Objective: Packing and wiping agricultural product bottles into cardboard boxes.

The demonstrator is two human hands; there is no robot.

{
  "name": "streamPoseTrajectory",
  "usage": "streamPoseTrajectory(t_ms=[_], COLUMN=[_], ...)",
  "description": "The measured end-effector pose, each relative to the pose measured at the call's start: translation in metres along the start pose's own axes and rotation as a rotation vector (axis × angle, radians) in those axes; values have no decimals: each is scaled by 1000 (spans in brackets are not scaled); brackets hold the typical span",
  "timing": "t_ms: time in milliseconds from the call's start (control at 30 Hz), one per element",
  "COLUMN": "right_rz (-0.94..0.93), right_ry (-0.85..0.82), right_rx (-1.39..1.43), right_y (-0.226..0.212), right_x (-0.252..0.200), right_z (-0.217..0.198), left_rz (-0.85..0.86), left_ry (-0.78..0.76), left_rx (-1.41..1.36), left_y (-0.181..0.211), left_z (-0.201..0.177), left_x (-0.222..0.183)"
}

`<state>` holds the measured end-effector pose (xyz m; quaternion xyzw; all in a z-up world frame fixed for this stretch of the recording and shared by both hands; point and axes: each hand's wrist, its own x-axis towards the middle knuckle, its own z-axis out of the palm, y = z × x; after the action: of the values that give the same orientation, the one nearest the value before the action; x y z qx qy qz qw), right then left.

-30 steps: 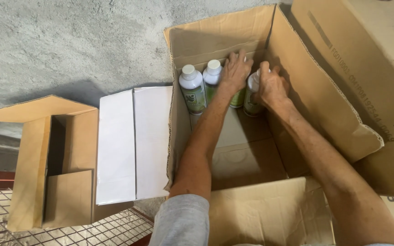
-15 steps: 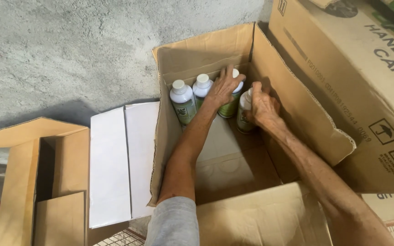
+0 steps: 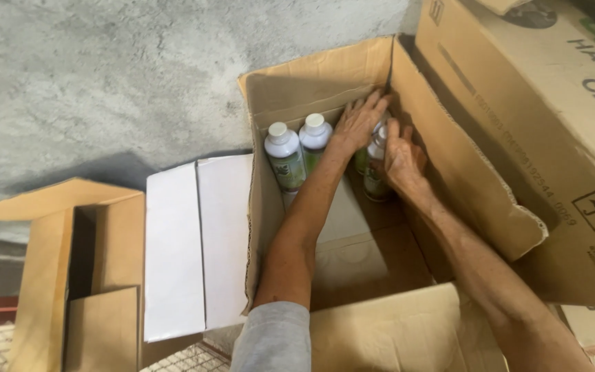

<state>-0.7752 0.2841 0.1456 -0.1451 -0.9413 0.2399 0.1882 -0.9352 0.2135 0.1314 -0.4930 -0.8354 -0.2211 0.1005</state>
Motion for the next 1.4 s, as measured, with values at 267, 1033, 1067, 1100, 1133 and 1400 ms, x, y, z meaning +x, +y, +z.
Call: streamPoseTrajectory(t_ms=[267, 1033, 1067, 1100, 1133, 1400], right_rz=[101, 44, 53, 63, 60, 73], right_ry=[-150, -72, -82, -89, -95, -81], right_rx=[-30, 56, 50, 43, 47, 58], right_y=[-11, -17, -17, -15, -17, -14], right_x=[-3, -6, -7, -7, -6, -8], right_z=[-8, -15, -15, -16, -16, -12], left_rz=[-520, -838, -847, -848, -855, -884], left_ry=[450, 435, 274, 114, 113, 624], left_rx=[423, -134, -162, -191, -187, -81], left_y=[-26, 14, 13, 12, 3, -66], left_z=[-45, -50, -58, -67, -72, -48], left_x=[-69, -47, -45, -41, -45, -123])
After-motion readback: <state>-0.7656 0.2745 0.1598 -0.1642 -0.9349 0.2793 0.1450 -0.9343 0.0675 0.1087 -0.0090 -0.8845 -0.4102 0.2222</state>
